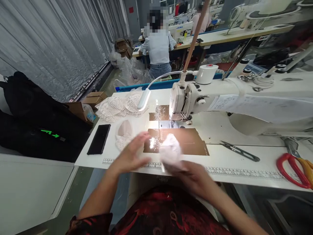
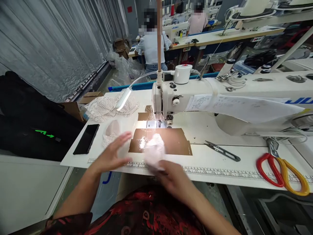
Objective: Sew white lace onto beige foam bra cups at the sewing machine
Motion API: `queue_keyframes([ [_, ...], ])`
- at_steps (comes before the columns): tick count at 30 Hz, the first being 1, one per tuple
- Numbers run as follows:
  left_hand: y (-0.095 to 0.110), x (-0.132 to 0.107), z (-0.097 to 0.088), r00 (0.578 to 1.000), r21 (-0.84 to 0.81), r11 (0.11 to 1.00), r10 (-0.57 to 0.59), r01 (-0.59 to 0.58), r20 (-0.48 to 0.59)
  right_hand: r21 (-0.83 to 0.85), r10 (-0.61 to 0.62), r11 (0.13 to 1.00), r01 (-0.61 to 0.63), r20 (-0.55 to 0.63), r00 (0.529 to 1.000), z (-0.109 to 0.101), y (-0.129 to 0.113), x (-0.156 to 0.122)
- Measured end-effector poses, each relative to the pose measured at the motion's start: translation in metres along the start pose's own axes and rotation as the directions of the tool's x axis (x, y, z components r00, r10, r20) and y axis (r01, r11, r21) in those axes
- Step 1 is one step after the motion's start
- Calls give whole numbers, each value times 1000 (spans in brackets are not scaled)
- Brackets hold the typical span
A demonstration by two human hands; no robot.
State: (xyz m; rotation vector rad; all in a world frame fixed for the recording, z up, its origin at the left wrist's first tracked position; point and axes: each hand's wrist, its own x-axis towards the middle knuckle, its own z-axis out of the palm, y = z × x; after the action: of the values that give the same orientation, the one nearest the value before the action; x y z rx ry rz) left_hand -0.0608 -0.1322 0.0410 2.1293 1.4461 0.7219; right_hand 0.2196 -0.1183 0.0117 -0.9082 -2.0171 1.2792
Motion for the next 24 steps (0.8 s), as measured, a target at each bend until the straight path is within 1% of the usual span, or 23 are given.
queue_keyframes([
  [1, 15, 0, 8, 993, -151, 988, 57, -41, 103, -42, -49, 998, 50, 40, 998, 10, -6, 2],
  [2, 27, 1, 16, 968, -265, 963, 111, -49, 226, -81, -99, 991, 104, 71, 993, 17, -11, 5],
  [3, 34, 1, 24, 955, -338, 941, 124, -27, 268, -118, -149, 980, 158, 79, 986, 22, -17, 8],
  [4, 36, 0, 29, 961, -376, 927, 92, 14, 262, -146, -198, 968, 204, 53, 979, 23, -21, 11],
  [5, 35, -2, 33, 976, -381, 923, 27, 59, 218, -189, -244, 952, 239, -1, 970, 21, -25, 12],
  [6, 30, -3, 35, 990, -363, 925, -66, 108, 127, -228, -293, 935, 271, -70, 953, 15, -28, 12],
  [7, 23, -6, 34, 986, -337, 928, -163, 162, 26, -257, -337, 921, 292, -156, 928, 8, -30, 11],
  [8, 16, -9, 33, 968, -319, 923, -244, 214, -57, -277, -366, 915, 295, -256, 895, 0, -31, 9],
  [9, 11, -12, 31, 948, -329, 909, -303, 257, -94, -286, -378, 915, 284, -364, 851, -8, -31, 8],
  [10, 8, -14, 29, 941, -370, 884, -331, 285, -66, -285, -360, 925, 250, -448, 818, -14, -31, 8],
  [11, 9, -16, 27, 951, -436, 854, -310, 285, 14, -263, -312, 943, 203, -492, 813, -17, -30, 8],
  [12, 12, -17, 26, 964, -511, 818, -236, 264, 120, -207, -227, 968, 144, -469, 853, -19, -28, 10],
  [13, 18, -16, 26, 968, -580, 781, -125, 231, 218, -114, -113, 991, 75, -372, 921, -18, -25, 13],
  [14, 26, -15, 26, 961, -630, 753, -11, 191, 278, 6, 2, 1000, -1, -205, 979, -15, -21, 16],
  [15, 33, -12, 28, 953, -654, 743, 73, 145, 295, 131, 87, 988, -83, -23, 996, -10, -17, 19],
  [16, 39, -8, 29, 956, -647, 756, 110, 96, 271, 241, 123, 958, -152, 131, 984, -4, -14, 21],
  [17, 44, -4, 32, 971, -615, 787, 105, 53, 217, 331, 129, 920, -209, 247, 960, 1, -10, 22],
  [18, 46, 1, 34, 985, -569, 822, 72, 29, 154, 403, 125, 880, -253, 319, 940, 6, -7, 22],
  [19, 46, 4, 37, 994, -528, 849, 39, 20, 101, 456, 120, 842, -290, 366, 923, 10, -5, 22],
  [20, 44, 8, 40, 996, -511, 859, 15, 31, 86, 490, 121, 810, -323, 399, 909, 13, -3, 21],
  [21, 41, 10, 43, 992, -531, 845, 2, 64, 122, 511, 133, 784, -353, 416, 899, 14, -2, 19],
  [22, 37, 11, 45, 980, -580, 806, -1, 119, 200, 523, 156, 765, -377, 418, 895, 14, -2, 18],
  [24, 28, 9, 48, 932, -675, 691, 4, 260, 364, 538, 212, 752, -381, 350, 912, 11, -1, 15],
])
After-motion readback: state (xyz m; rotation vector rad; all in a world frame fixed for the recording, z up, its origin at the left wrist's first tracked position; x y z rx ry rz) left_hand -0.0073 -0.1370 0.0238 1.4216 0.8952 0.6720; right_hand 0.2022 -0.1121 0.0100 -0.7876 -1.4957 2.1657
